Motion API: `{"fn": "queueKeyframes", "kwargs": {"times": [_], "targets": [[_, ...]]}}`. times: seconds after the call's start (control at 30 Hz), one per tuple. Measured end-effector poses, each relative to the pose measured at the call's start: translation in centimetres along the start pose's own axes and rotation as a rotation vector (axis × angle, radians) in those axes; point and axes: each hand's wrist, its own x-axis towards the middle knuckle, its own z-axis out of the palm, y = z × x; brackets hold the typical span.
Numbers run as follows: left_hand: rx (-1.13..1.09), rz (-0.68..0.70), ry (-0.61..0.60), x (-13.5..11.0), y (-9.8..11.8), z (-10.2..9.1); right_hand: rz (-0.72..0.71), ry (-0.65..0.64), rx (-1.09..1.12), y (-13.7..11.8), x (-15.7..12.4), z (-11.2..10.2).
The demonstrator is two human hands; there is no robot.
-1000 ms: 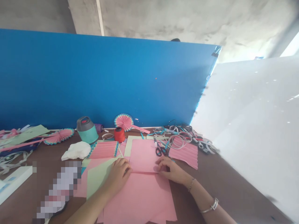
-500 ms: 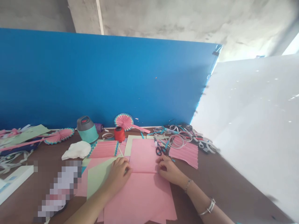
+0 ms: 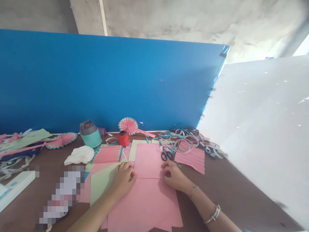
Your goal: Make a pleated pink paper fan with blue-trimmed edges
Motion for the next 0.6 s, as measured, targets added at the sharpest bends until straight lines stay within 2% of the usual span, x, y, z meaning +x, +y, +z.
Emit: {"fn": "queueKeyframes", "kwargs": {"times": [0.27, 0.6], "targets": [[0.052, 0.008, -0.038, 0.17, -0.03, -0.11, -0.041, 0.018, -0.070, -0.25, -0.11, 0.07], [0.086, 0.036, 0.005, 0.05, -0.03, 0.04, -0.022, 0.018, -0.160, -0.74, -0.33, 0.16]]}}
